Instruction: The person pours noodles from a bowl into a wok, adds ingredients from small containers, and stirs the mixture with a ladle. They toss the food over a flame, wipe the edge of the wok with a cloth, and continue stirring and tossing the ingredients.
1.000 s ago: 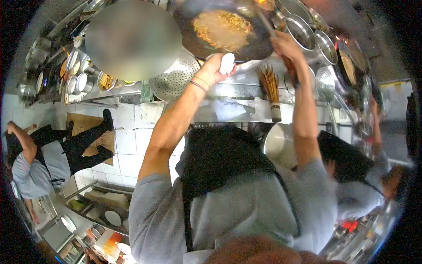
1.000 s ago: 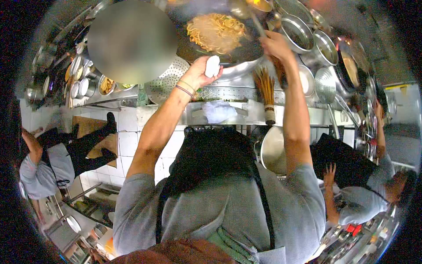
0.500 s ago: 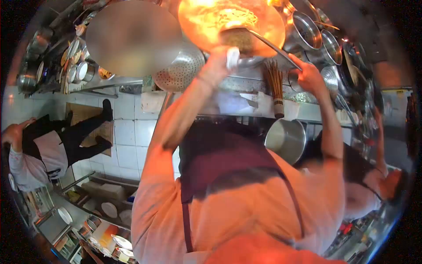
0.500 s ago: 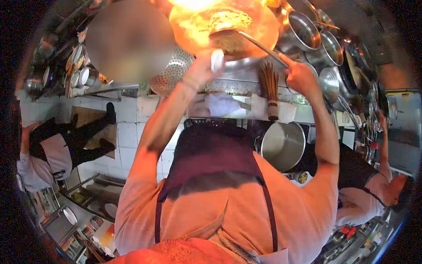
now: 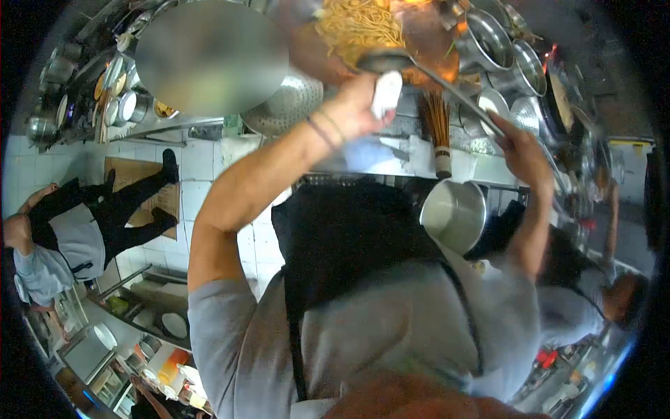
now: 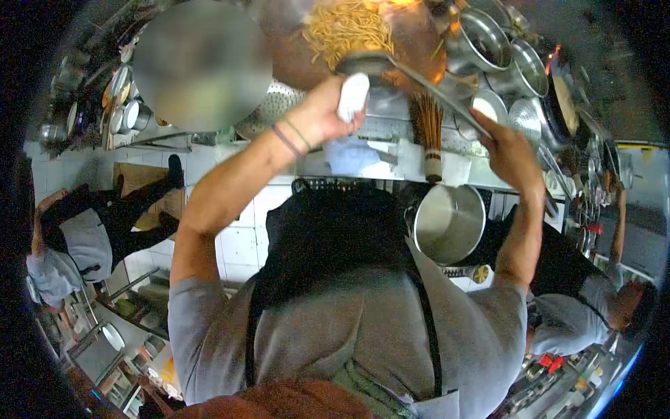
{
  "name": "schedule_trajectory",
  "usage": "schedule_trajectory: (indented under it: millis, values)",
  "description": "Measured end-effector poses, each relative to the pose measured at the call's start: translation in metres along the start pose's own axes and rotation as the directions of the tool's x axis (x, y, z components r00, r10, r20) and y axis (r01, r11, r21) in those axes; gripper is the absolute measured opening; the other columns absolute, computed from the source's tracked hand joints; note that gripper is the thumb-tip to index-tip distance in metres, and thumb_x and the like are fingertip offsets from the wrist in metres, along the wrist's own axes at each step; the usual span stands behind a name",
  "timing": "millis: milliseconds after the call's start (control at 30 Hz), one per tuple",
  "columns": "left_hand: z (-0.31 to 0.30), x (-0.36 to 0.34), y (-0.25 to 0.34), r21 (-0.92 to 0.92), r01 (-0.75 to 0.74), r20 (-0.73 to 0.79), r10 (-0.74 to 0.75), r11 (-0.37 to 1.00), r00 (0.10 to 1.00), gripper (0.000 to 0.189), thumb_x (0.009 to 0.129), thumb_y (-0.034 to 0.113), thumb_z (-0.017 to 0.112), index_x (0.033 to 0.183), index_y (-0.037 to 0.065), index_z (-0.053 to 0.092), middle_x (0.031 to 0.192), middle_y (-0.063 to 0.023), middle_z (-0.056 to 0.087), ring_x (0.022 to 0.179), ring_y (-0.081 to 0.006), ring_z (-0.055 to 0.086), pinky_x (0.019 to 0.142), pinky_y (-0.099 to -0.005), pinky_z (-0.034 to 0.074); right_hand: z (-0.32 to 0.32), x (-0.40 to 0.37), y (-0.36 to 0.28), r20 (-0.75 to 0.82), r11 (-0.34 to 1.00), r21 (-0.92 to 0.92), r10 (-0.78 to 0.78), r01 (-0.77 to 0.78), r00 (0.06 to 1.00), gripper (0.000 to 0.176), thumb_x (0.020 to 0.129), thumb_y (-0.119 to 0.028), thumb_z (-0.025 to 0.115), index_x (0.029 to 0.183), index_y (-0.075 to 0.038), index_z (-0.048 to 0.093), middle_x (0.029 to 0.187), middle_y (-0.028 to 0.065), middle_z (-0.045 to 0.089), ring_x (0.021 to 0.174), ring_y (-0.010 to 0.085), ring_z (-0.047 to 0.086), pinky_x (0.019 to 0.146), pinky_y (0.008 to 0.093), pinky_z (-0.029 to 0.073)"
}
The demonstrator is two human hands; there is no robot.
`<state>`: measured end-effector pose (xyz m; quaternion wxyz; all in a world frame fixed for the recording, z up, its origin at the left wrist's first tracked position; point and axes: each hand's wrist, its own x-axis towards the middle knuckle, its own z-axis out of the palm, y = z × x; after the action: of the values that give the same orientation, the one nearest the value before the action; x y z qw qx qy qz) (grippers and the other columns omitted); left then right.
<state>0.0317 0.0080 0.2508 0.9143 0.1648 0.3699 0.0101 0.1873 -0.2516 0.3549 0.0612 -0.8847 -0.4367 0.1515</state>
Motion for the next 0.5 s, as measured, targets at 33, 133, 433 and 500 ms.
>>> schedule_trajectory:
  millis: [33,133,433,500]
  values:
    - [-0.005,0.018,0.011,-0.002,0.015,0.045,-0.015,1.000,0.999,0.020,0.100,0.026,0.044,0.098,0.011,0.057,0.075,-0.0051,0.057,0.065,-0.0178,0.056,0.047,-0.0296,0.047,0.013,0.018,0.006,-0.034,0.995,-0.049,-0.085,0.084,0.996,0.047,0.092,-0.010,0.055,0.138,-0.020,0.053,0.117,0.0239,0.063,0.104,0.0439,0.062,0.092,0.0511,0.050]
    - [-0.038,0.083,0.025,-0.094,-0.162,0.055,0.168,0.982,0.984,0.021,0.099,0.024,0.043,0.099,0.007,0.056,0.077,-0.0081,0.057,0.065,-0.0210,0.057,0.048,-0.0317,0.049,0.073,0.098,0.023,-0.168,0.987,-0.103,-0.136,0.120,0.976,0.050,0.090,-0.015,0.056,0.140,-0.020,0.050,0.110,0.0263,0.065,0.098,0.0456,0.063,0.085,0.0533,0.050]
    - [-0.047,0.016,-0.019,-0.070,-0.096,0.135,0.104,0.993,0.985,0.018,0.097,0.025,0.048,0.090,0.011,0.058,0.069,-0.0052,0.059,0.059,-0.0199,0.061,0.045,-0.0327,0.048,0.021,0.055,0.001,-0.110,0.988,-0.097,-0.128,0.117,0.986,0.052,0.088,-0.016,0.058,0.139,-0.027,0.052,0.102,0.0242,0.067,0.091,0.0430,0.066,0.079,0.0536,0.052]
    - [-0.031,0.041,0.021,-0.074,-0.026,0.109,0.034,0.997,0.993,0.019,0.098,0.026,0.048,0.093,0.011,0.058,0.072,-0.0068,0.060,0.058,-0.0204,0.060,0.044,-0.0310,0.045,0.031,0.078,-0.006,-0.125,0.979,-0.185,-0.105,0.080,0.987,0.052,0.089,-0.016,0.058,0.139,-0.027,0.052,0.102,0.0239,0.067,0.092,0.0436,0.066,0.080,0.0540,0.052]
